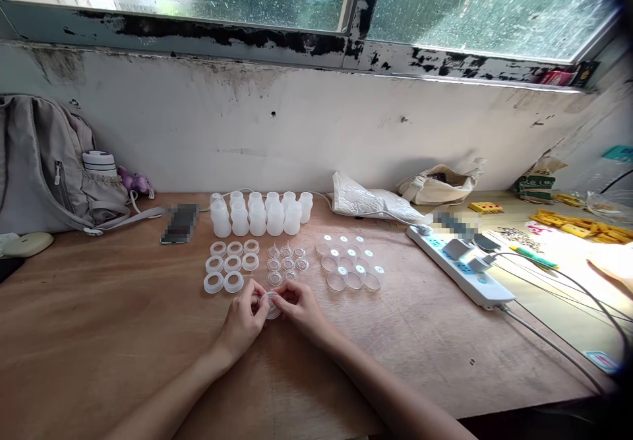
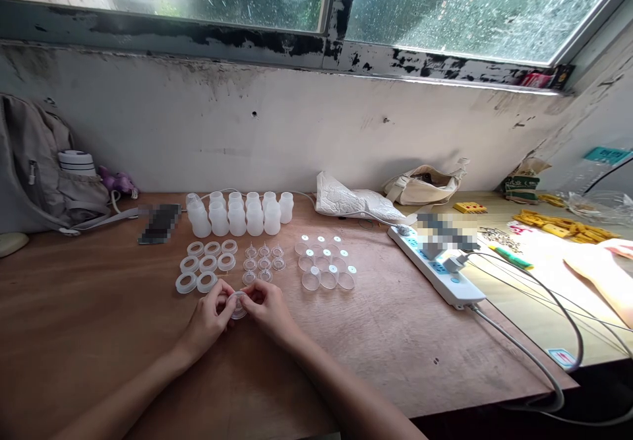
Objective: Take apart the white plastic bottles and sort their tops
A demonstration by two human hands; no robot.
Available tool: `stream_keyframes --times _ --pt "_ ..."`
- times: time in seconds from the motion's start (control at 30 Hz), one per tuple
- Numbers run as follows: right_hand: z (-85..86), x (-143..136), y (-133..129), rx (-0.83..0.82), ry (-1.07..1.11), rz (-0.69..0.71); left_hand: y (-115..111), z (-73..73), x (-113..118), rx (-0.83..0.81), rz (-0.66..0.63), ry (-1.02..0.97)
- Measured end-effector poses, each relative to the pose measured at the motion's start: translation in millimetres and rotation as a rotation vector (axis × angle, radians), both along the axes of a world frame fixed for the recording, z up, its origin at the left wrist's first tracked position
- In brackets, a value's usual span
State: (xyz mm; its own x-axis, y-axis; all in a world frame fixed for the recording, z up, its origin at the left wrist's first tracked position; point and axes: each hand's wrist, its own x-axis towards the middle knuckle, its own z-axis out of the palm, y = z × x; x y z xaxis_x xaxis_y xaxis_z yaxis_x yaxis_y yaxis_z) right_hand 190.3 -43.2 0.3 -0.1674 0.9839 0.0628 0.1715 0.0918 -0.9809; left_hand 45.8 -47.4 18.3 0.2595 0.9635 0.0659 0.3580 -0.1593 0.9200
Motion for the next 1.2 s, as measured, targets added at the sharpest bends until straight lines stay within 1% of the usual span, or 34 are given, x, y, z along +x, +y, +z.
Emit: stream_keyframes --times 0.2,0.4,0.63,0.73,0.8,0.87,0.97,1.03,1.1,1.2 --pt "3.0 -1.0 -0.7 0.050 -0.047 -0.014 0.4 -1.4 0.0 0.006 0.003 0.010" --pt "7.5 -2.0 -2.1 0.107 -0.071 -0.019 0.6 -4.5 0.0 0.026 -0.024 0.016" --pt "7.8 -3.9 -2.9 0.135 -0.106 -0.044 -0.1 -6.7 0.1 0.060 -0.034 0.054" --pt "7.1 -4.5 -3.4 0.133 -0.091 -0.061 -0.3 -6.0 0.2 0.060 -0.016 0.052" --pt "5.6 -4.5 -3.4 0.114 -0.059 -0.071 -0.1 -5.1 0.4 0.060 0.019 0.030" --pt "3.6 -4.5 -2.8 0.055 0.012 -0.056 0.4 -3.7 0.6 0.050 0.059 -0.005" --pt "1.7 -3.7 -1.5 -0.031 0.114 -0.012 1.4 -0.8 0.2 0.043 0.059 0.008" --pt "2.8 -2.0 -1.0 0.000 0.082 -0.022 1.8 0.8 -0.6 0.083 0.038 0.086" --pt "5.7 0.5 -0.8 0.076 -0.014 -0.047 2.1 1.3 -1.7 0.140 0.036 0.169" --pt "10.1 3.5 -1.1 0.162 -0.126 -0.054 2.9 -0.2 -2.9 0.188 0.036 0.205"
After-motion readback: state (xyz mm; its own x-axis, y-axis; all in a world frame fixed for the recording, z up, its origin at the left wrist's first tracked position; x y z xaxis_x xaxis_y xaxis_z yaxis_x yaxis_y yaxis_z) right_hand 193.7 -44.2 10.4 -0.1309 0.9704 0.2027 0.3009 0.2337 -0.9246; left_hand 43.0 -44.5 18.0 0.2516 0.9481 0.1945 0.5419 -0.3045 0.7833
